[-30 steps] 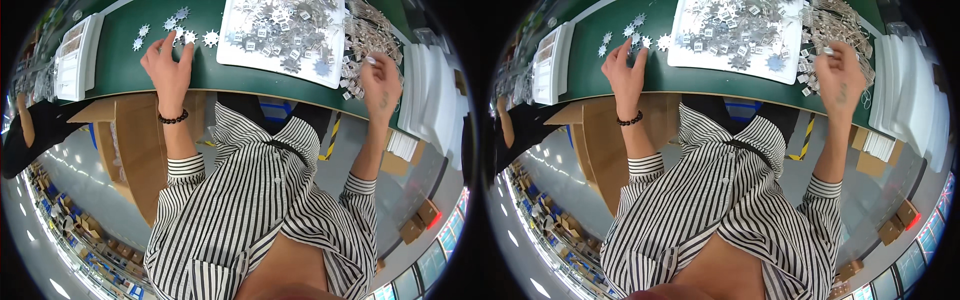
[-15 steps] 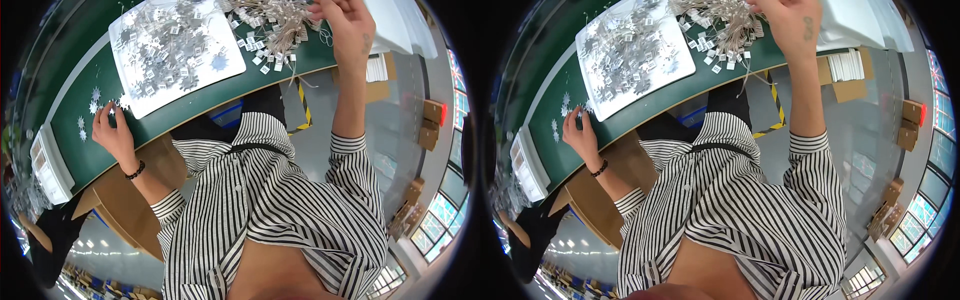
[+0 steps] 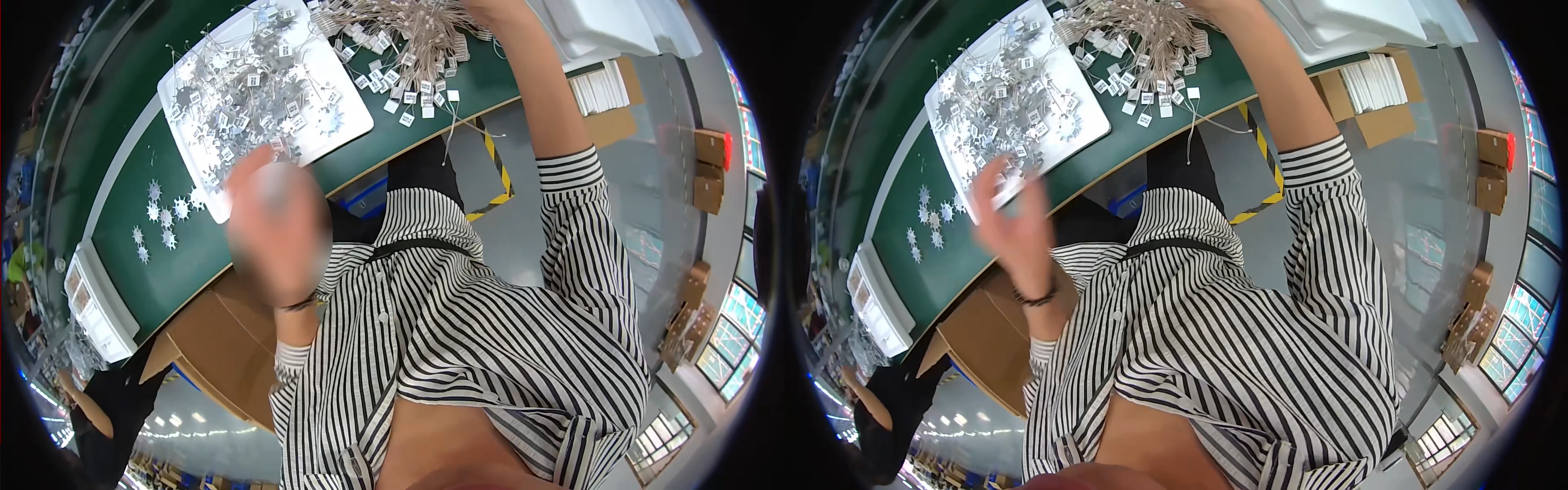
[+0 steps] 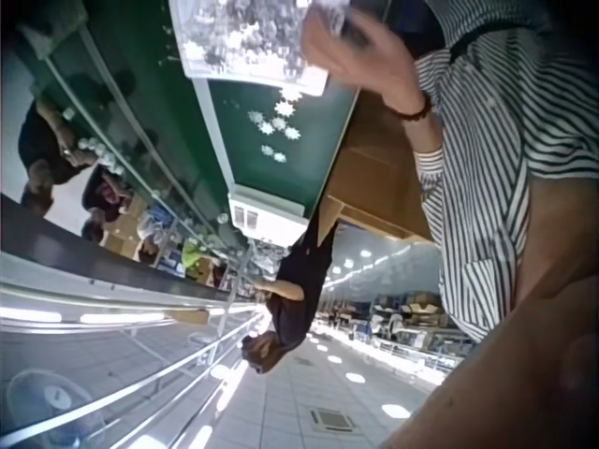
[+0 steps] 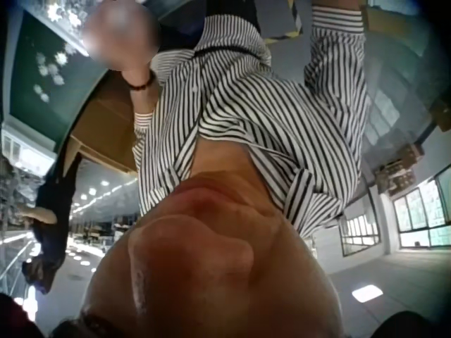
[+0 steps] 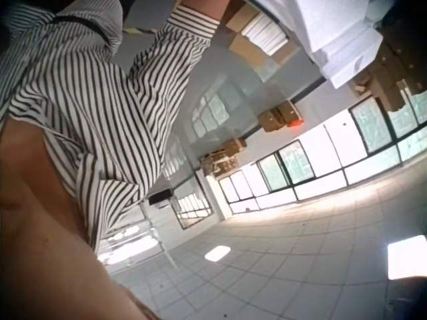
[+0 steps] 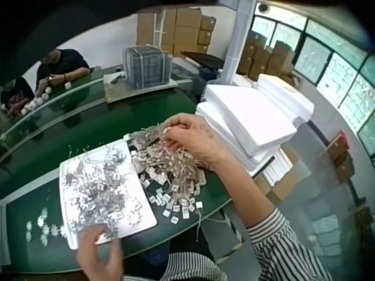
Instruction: The recorder is manually assembling star-shaped LED light strings by attaching the star covers to the LEDs and organizing them on a foam board.
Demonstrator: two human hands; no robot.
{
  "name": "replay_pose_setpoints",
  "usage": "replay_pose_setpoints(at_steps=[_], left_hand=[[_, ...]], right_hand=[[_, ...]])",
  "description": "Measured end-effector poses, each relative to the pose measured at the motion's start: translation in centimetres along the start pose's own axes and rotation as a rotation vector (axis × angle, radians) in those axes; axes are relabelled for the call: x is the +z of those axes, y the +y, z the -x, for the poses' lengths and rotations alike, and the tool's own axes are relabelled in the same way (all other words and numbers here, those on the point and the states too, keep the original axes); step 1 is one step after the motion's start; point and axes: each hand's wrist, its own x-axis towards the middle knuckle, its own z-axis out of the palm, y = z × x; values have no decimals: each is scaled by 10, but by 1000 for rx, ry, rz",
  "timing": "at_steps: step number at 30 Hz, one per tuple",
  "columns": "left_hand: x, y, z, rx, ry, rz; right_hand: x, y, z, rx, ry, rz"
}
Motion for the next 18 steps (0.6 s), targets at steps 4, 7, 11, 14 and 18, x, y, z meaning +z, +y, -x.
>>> replay_pose_setpoints(at_steps=[4, 7, 11, 14, 18], left_hand=[[106, 48, 9, 614, -516, -74], [139, 50, -2, 776, -568, -152], [162, 57, -25, 869, -496, -168], [168, 48, -35, 809, -462, 0], [152, 43, -57, 491, -468, 100]], right_hand=[[4, 9, -5, 67, -212, 12], [-3, 12, -5, 127, -233, -9], [-15, 11, -12, 159, -241, -41], [-20, 10, -14, 110, -237, -65], [-40, 45, 34, 4, -127, 144]])
